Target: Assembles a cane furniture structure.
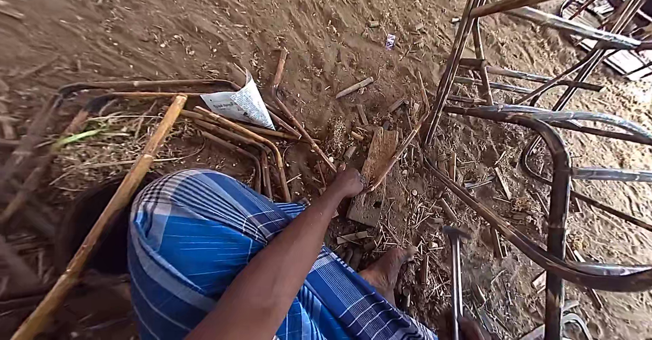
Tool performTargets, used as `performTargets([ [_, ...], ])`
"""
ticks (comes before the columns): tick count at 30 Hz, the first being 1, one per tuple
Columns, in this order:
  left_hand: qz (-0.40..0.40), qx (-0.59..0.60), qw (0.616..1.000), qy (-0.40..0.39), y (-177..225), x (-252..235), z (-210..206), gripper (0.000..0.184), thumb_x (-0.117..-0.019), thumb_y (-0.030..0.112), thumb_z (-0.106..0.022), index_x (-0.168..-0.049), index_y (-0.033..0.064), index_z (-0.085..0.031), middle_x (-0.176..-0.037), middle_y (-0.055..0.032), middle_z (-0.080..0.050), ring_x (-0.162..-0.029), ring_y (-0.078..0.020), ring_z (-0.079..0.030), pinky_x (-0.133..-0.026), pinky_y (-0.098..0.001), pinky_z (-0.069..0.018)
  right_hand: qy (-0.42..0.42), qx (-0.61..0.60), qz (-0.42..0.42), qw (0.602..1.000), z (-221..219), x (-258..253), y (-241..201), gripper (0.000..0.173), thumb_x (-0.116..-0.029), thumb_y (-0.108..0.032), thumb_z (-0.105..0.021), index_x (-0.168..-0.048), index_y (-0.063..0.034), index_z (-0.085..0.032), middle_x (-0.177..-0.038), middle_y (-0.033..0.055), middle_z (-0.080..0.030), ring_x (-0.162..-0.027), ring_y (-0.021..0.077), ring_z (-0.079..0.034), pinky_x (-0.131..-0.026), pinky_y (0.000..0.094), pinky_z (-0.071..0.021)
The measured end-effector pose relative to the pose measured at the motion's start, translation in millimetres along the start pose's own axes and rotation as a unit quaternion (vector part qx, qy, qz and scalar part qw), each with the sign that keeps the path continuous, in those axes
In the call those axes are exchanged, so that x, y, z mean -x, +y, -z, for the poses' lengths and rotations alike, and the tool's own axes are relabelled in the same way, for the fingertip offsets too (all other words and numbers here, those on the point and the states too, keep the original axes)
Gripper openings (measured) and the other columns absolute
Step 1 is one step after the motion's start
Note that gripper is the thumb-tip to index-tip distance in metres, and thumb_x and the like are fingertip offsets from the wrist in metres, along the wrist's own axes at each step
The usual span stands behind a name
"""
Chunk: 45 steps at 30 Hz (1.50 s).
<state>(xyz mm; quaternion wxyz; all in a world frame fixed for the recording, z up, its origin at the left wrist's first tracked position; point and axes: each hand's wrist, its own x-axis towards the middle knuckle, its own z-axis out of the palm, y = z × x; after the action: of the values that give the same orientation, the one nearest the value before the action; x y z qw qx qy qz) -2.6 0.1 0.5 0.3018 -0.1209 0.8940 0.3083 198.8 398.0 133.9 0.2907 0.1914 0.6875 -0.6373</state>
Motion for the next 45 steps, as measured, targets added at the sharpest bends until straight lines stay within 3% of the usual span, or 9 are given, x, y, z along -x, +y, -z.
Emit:
performTargets([
  [2,-0.003,0.000,1.000,-0.004,-2,-2,-1,0.035,-0.1009,0.030,-0.058,-0.116,0.0016,-0.071,-0.122,-0.0209,-0.067,-0.122,-0.0367,-0.060,-0.114,-0.0607,-0.0364,-0.064,0.083,0.045,0.993,-30,-29,-35,0.053,-0.1035,-0.028,-0.037,-0.153,-0.0079,-0.037,-0.079,0.0047,-0.059,-0.045,0.0121,-0.048,-0.036,0.0285,-0.0439],
  [4,-0.017,-0.009,1.000,-0.002,-1,-2,-1,0.034,-0.1021,0.030,-0.056,-0.112,0.0009,-0.071,-0.118,-0.0208,-0.068,-0.119,-0.0364,-0.062,-0.114,-0.0605,-0.0355,-0.098,0.165,0.042,0.981,-59,-62,-73,0.060,-0.1042,-0.029,-0.042,-0.162,-0.0156,-0.031,-0.073,0.0034,-0.055,-0.043,0.0141,-0.045,-0.036,0.0305,-0.0433],
  [8,-0.026,-0.010,1.000,0.001,-2,3,1,0.033,-0.1031,0.029,-0.056,-0.114,0.0014,-0.071,-0.118,-0.0190,-0.068,-0.121,-0.0335,-0.061,-0.119,-0.0578,-0.0301,-0.140,0.304,0.028,0.942,-112,-113,-116,0.054,-0.1087,-0.028,-0.047,-0.161,-0.0273,-0.034,-0.071,0.0059,-0.057,-0.045,0.0162,-0.051,-0.043,0.0335,-0.0495],
  [14,-0.014,0.047,0.999,0.002,-3,4,0,0.033,-0.0990,0.026,-0.062,-0.117,-0.0009,-0.070,-0.119,-0.0235,-0.067,-0.119,-0.0386,-0.062,-0.113,-0.0626,-0.0373,-0.167,0.362,0.011,0.917,-157,-154,-153,0.048,-0.1107,-0.026,-0.044,-0.159,-0.0247,-0.039,-0.073,0.0042,-0.054,-0.044,0.0131,-0.046,-0.040,0.0301,-0.0445],
  [18,-0.013,0.033,0.999,0.001,0,7,2,0.033,-0.0997,0.026,-0.061,-0.117,-0.0012,-0.070,-0.119,-0.0226,-0.068,-0.121,-0.0368,-0.061,-0.119,-0.0595,-0.0311,-0.170,0.345,-0.010,0.923,-164,-158,-171,0.047,-0.1104,-0.023,-0.045,-0.157,-0.0224,-0.041,-0.072,0.0038,-0.053,-0.044,0.0119,-0.044,-0.039,0.0282,-0.0426],
  [23,-0.009,0.010,1.000,-0.002,3,7,-2,0.032,-0.0997,0.026,-0.061,-0.109,-0.0028,-0.070,-0.114,-0.0236,-0.068,-0.115,-0.0379,-0.063,-0.114,-0.0596,-0.0369,-0.197,0.402,-0.025,0.894,-160,-156,-174,0.045,-0.1095,-0.021,-0.044,-0.155,-0.0217,-0.045,-0.073,0.0050,-0.054,-0.044,0.0128,-0.047,-0.040,0.0293,-0.0449],
  [33,-0.056,0.033,0.997,0.036,-8,1,-9,0.033,-0.1022,0.028,-0.057,-0.111,-0.0012,-0.071,-0.126,-0.0211,-0.063,-0.125,-0.0351,-0.057,-0.118,-0.0585,-0.0312,-0.112,0.239,0.052,0.963,-94,-125,-124,0.050,-0.1102,-0.024,-0.043,-0.159,-0.0297,-0.038,-0.069,0.0056,-0.055,-0.040,0.0136,-0.042,-0.036,0.0298,-0.0418],
  [40,-0.121,0.071,0.984,0.112,-25,0,-26,0.023,-0.1011,0.017,-0.056,-0.106,0.0000,-0.071,-0.121,-0.0162,-0.065,-0.123,-0.0294,-0.058,-0.123,-0.0563,-0.0202,-0.186,0.276,0.040,0.942,-134,-138,-141,0.049,-0.1109,-0.026,-0.044,-0.159,-0.0246,-0.038,-0.068,0.0046,-0.050,-0.042,0.0131,-0.043,-0.037,0.0292,-0.0423],
  [45,-0.113,0.091,0.982,0.122,-24,4,-25,0.024,-0.1013,0.019,-0.058,-0.105,-0.0006,-0.072,-0.127,-0.0172,-0.064,-0.121,-0.0325,-0.060,-0.112,-0.0545,-0.0407,-0.188,0.322,-0.017,0.928,-158,-156,-169,0.047,-0.1110,-0.024,-0.044,-0.157,-0.0251,-0.041,-0.072,0.0045,-0.053,-0.043,0.0123,-0.045,-0.039,0.0287,-0.0435],
])
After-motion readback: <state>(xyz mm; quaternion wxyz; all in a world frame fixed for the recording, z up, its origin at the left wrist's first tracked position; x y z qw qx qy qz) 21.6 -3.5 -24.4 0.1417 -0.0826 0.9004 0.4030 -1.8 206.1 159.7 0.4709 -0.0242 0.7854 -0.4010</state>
